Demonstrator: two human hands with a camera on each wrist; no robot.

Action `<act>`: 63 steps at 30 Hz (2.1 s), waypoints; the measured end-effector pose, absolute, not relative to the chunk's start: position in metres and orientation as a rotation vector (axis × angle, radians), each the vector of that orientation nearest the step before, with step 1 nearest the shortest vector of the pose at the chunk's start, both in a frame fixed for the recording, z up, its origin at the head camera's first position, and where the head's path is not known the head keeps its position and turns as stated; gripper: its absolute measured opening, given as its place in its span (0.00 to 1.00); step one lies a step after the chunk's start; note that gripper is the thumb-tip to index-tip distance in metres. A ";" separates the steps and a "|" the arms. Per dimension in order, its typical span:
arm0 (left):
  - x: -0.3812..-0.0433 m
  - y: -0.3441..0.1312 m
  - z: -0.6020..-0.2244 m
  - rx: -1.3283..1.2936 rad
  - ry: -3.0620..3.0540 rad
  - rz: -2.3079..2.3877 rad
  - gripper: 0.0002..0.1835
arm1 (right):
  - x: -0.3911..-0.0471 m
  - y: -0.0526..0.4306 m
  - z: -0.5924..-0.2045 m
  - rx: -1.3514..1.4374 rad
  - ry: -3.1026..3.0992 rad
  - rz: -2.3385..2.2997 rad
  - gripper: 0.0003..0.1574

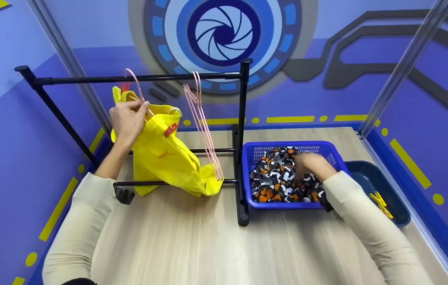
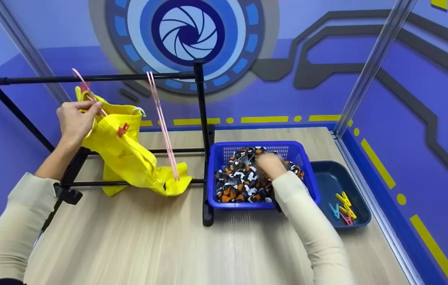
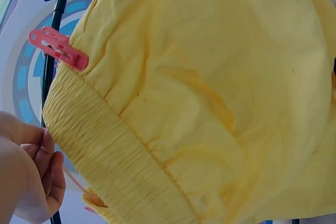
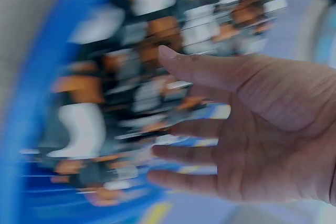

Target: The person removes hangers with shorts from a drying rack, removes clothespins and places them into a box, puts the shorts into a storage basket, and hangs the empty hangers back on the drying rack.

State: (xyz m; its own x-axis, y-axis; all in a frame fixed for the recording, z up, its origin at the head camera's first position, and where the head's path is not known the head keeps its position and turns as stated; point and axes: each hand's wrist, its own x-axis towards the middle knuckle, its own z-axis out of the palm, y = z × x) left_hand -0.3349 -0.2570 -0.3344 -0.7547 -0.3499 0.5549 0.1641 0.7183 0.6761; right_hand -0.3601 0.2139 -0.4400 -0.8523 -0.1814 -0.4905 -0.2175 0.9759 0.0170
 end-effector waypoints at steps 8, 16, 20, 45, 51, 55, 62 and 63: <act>-0.339 -0.252 -0.339 0.050 -2.216 -0.943 0.13 | -0.330 0.105 -0.367 -0.700 3.278 -0.541 0.11; -0.339 -0.240 -0.339 -0.013 -2.166 -0.926 0.14 | -0.296 0.007 -0.370 -1.357 2.783 -1.030 0.26; -0.337 -0.234 -0.338 -0.070 -2.160 -0.925 0.13 | -0.294 -0.018 -0.381 -1.273 2.806 -0.885 0.37; -0.312 -0.331 -0.322 -0.327 -2.345 -0.973 0.29 | -0.301 -0.005 -0.386 -1.127 3.159 -1.405 0.12; -0.313 -0.338 -0.312 -0.258 -2.362 -1.003 0.23 | -0.299 0.011 -0.364 -1.101 2.995 -1.623 0.16; -0.313 -0.339 -0.306 -0.247 -2.376 -0.950 0.25 | -0.297 0.024 -0.340 -1.067 3.011 -1.668 0.14; -0.321 -0.321 -0.293 -0.166 -2.113 -0.999 0.18 | -0.299 0.066 -0.295 -1.127 3.280 -1.586 0.13; -0.321 -0.316 -0.293 -0.166 -2.051 -1.003 0.16 | -0.299 0.075 -0.289 -1.149 3.360 -1.540 0.12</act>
State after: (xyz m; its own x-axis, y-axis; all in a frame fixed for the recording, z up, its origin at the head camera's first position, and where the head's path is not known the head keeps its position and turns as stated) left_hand -0.3214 -0.3163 -0.2926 -0.6494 -0.2222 0.7272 0.4375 0.6731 0.5963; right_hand -0.2989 0.0754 -0.2889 -0.5920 -0.1851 0.7844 -0.7150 0.5697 -0.4053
